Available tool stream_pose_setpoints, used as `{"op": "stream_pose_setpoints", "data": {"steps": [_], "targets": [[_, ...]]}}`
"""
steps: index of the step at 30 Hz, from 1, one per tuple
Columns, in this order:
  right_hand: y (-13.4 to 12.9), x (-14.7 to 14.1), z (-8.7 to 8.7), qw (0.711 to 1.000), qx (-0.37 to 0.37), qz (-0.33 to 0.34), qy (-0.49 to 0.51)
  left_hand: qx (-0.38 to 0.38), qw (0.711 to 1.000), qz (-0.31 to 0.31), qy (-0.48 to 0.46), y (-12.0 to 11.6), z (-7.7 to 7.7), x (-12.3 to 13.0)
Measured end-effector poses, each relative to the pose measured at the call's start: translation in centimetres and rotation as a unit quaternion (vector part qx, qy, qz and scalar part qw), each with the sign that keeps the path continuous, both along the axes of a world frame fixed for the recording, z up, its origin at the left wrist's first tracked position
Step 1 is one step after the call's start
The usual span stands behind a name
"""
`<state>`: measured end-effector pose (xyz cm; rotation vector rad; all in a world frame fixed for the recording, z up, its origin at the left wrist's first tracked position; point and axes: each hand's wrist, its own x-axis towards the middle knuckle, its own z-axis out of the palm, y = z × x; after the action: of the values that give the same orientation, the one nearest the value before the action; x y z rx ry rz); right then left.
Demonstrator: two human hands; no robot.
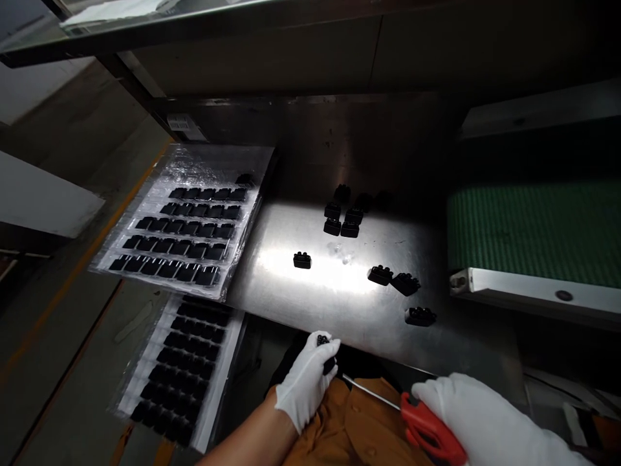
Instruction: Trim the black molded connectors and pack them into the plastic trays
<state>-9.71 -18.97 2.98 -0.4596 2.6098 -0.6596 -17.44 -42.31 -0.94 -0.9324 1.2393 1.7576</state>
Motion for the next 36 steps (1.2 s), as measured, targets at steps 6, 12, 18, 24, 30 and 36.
{"op": "stream_pose_setpoints", "data": {"steps": [6, 12, 18, 24, 30, 36], "targets": [[-0.8, -0.2, -0.9, 0.988, 0.081, 0.085, -0.099, -0.098, 0.987, 0.097, -0.086, -0.4, -3.1, 1.8], [-1.5, 0.0, -2.2, 0.972, 0.140, 0.114, -0.151, -0.124, 0.967, 0.170, -0.146, 0.1, -6.4, 3.1], [-2.2, 0.3, -2.1, 0.956, 0.169, 0.102, -0.218, -0.097, 0.971, 0.151, -0.156, -1.2, -7.4, 3.5], [-2.7, 0.1, -2.4, 0.957, 0.143, 0.031, -0.252, -0.029, 0.980, 0.089, -0.174, -3.6, -8.0, 3.3], [-2.3, 0.4, -3.1, 0.949, 0.122, -0.030, -0.290, 0.061, 0.982, 0.035, -0.173, -5.4, -7.5, 3.1], [-2.3, 0.8, -3.1, 0.945, 0.080, -0.061, -0.310, 0.091, 0.978, 0.054, -0.178, -6.0, -6.9, 3.0]]}}
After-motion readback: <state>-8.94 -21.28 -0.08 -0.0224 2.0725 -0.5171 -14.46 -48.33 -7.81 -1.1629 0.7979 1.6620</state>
